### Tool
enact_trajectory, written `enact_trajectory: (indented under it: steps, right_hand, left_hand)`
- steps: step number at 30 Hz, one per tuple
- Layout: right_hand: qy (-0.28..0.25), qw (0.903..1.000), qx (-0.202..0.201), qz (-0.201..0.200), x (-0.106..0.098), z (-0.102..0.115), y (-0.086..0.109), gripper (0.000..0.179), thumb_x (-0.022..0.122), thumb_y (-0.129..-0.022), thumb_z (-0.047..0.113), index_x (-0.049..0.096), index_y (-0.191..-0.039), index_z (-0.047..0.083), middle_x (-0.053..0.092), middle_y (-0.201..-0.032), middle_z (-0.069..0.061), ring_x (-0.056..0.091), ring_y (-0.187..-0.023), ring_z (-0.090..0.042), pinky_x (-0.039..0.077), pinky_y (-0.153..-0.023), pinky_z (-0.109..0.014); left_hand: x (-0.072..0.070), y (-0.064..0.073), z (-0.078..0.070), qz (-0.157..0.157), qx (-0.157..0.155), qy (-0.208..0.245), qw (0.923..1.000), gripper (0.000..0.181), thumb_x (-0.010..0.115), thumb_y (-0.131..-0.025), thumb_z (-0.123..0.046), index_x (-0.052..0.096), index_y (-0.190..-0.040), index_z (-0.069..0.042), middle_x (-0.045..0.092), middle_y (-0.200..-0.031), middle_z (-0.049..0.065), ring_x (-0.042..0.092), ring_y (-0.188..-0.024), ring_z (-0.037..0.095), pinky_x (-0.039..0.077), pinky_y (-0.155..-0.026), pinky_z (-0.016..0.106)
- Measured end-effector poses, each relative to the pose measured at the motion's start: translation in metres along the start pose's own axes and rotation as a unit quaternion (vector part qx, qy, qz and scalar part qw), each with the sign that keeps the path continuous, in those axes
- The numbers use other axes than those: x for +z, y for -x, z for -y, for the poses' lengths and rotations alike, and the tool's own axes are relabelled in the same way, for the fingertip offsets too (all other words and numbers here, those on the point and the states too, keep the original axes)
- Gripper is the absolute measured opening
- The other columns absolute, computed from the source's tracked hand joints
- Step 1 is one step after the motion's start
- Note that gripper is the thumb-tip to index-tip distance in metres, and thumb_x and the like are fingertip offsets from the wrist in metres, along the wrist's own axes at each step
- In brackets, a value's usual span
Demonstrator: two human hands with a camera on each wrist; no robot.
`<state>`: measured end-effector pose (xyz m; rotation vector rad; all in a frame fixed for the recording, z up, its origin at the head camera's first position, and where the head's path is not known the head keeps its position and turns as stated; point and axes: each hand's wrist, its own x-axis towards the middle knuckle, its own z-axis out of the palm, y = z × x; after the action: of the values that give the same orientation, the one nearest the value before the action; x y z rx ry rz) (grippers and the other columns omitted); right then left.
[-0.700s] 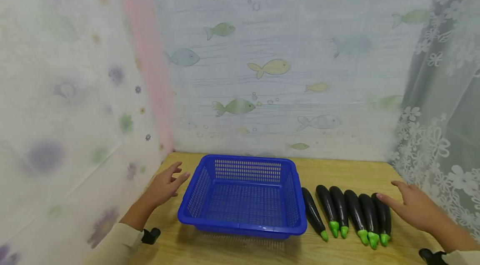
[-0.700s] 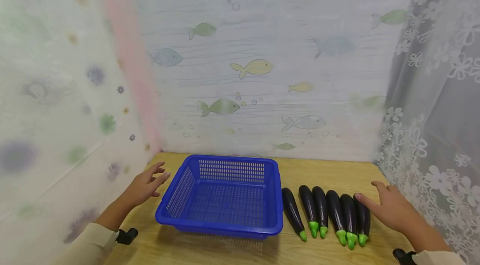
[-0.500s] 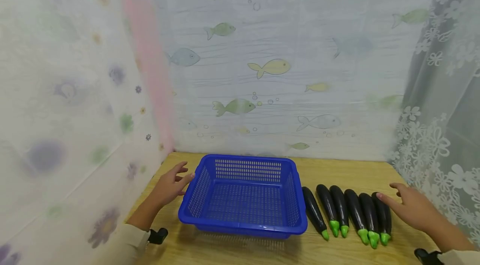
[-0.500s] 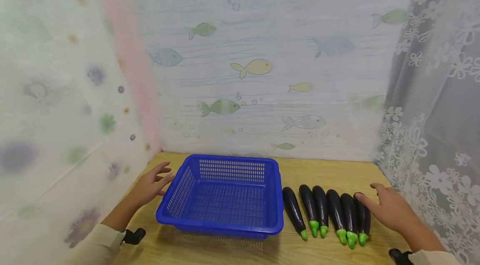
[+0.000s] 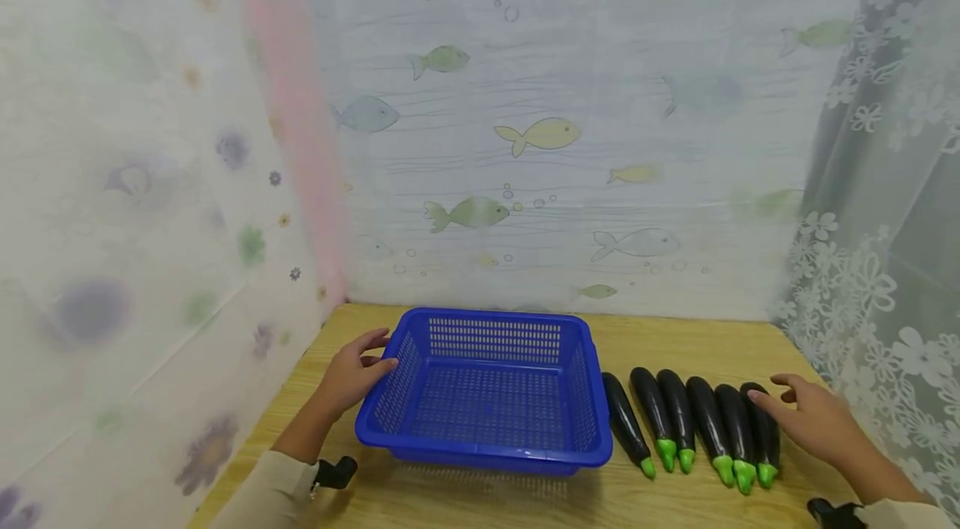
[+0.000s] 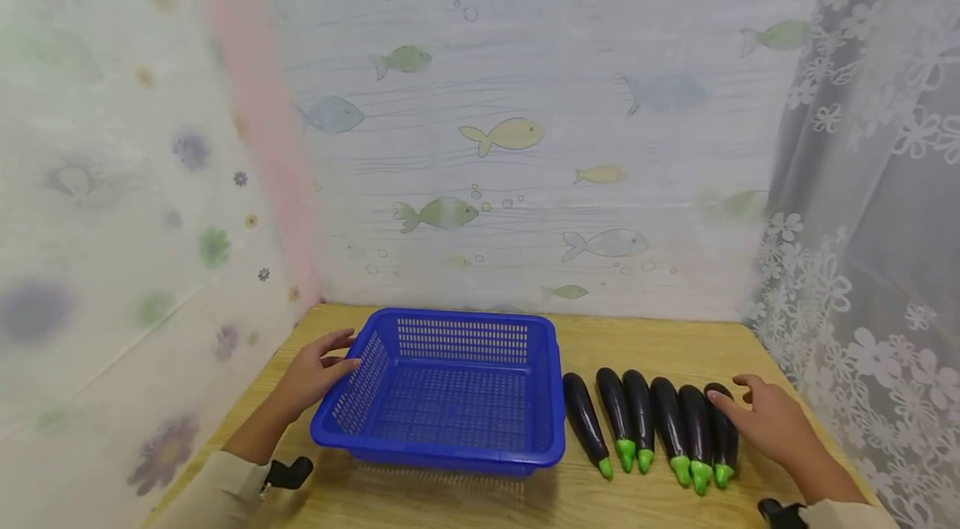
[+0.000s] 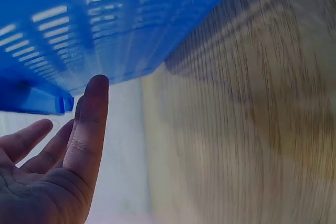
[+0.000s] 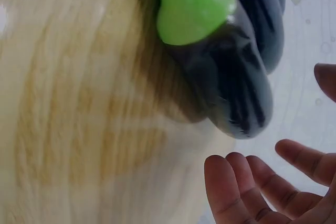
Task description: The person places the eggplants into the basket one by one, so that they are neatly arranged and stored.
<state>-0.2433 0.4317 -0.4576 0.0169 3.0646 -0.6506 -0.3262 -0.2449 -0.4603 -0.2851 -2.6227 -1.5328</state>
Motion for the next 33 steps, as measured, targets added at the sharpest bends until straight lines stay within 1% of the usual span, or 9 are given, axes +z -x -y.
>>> enact_trajectory:
  steps: [3,8,10,12,15,18,23,26,33]
  right_hand:
    - [-0.008,0.9999,0.008,-0.001,0.004,-0.004,0.0,0.084,0.042,-0.093,0.058,0.039,-0.132,-0.017,0.047,-0.125,-0.04,0.06,-0.093,-0.042,0.049,-0.065,-0.047]
    - [-0.011,0.9998,0.01,-0.016,0.011,-0.006,-0.001,0.081,0.045,-0.093,0.056,0.041,-0.131,-0.016,0.05,-0.123,-0.039,0.061,-0.091,-0.041,0.05,-0.066,-0.047]
    - [-0.013,0.9997,0.011,-0.018,0.011,-0.006,0.0,0.08,0.045,-0.094,0.055,0.042,-0.131,-0.016,0.052,-0.12,-0.039,0.062,-0.089,-0.04,0.05,-0.066,-0.048]
    - [-0.022,0.9995,0.021,-0.011,0.011,-0.005,0.001,0.083,0.044,-0.093,0.057,0.04,-0.132,-0.016,0.052,-0.119,-0.04,0.063,-0.083,-0.034,0.05,-0.066,-0.047]
    - [-0.037,0.9987,0.034,-0.002,0.012,-0.005,0.001,0.085,0.043,-0.092,0.06,0.039,-0.133,-0.015,0.052,-0.118,-0.039,0.063,-0.075,-0.024,0.05,-0.065,-0.045]
    - [-0.057,0.9971,0.051,0.006,0.014,-0.005,0.001,0.088,0.043,-0.091,0.062,0.038,-0.134,-0.014,0.052,-0.119,-0.039,0.062,-0.069,-0.018,0.05,-0.063,-0.042]
    - [-0.06,0.9956,0.071,0.009,0.015,-0.005,0.0,0.091,0.044,-0.089,0.065,0.039,-0.133,-0.014,0.057,-0.113,-0.036,0.063,-0.072,-0.021,0.05,-0.063,-0.042]
    - [-0.059,0.9956,0.072,0.006,0.015,-0.005,0.0,0.091,0.044,-0.089,0.065,0.039,-0.133,-0.015,0.057,-0.111,-0.036,0.064,-0.076,-0.024,0.05,-0.062,-0.042]
    - [-0.044,0.9962,0.069,-0.028,0.006,-0.003,0.001,0.089,0.044,-0.089,0.064,0.042,-0.13,-0.015,0.058,-0.109,-0.036,0.061,-0.086,-0.038,0.05,-0.063,-0.044]
  left_hand:
    - [0.003,0.0,0.0,-0.01,-0.004,0.028,0.9996,0.057,0.07,-0.085,-0.025,0.05,-0.138,-0.015,0.054,-0.134,0.014,0.06,-0.11,0.034,0.055,-0.077,0.039]
    - [0.006,0.003,0.0,-0.026,-0.008,0.038,0.9989,0.052,0.069,-0.086,-0.022,0.054,-0.135,-0.014,0.055,-0.134,0.013,0.061,-0.11,0.036,0.056,-0.076,0.04]
    - [0.006,0.006,-0.008,-0.023,-0.011,0.043,0.9987,0.052,0.067,-0.088,-0.019,0.053,-0.137,-0.012,0.053,-0.136,0.015,0.06,-0.11,0.038,0.056,-0.076,0.04]
    - [0.006,0.007,-0.012,-0.018,-0.014,0.053,0.9983,0.052,0.066,-0.088,-0.017,0.051,-0.138,-0.009,0.052,-0.137,0.017,0.06,-0.111,0.039,0.056,-0.075,0.041]
    - [0.007,0.006,-0.013,-0.015,-0.017,0.06,0.9979,0.052,0.065,-0.089,-0.018,0.05,-0.139,-0.009,0.05,-0.139,0.017,0.058,-0.114,0.039,0.055,-0.077,0.04]
    - [0.009,0.002,-0.001,-0.02,-0.015,0.07,0.9973,0.052,0.066,-0.088,-0.021,0.052,-0.138,-0.014,0.05,-0.14,0.014,0.057,-0.115,0.038,0.055,-0.079,0.04]
    - [0.01,0.0,0.004,-0.026,-0.017,0.071,0.997,0.051,0.067,-0.087,-0.023,0.054,-0.136,-0.017,0.051,-0.139,0.011,0.058,-0.116,0.036,0.055,-0.08,0.04]
    - [0.01,0.0,0.003,-0.03,-0.021,0.063,0.9974,0.051,0.067,-0.087,-0.023,0.054,-0.136,-0.018,0.052,-0.139,0.009,0.057,-0.116,0.034,0.054,-0.082,0.04]
    - [0.01,0.002,-0.002,-0.028,-0.026,0.049,0.9981,0.051,0.066,-0.088,-0.022,0.053,-0.137,-0.017,0.05,-0.14,0.012,0.056,-0.117,0.037,0.054,-0.08,0.041]
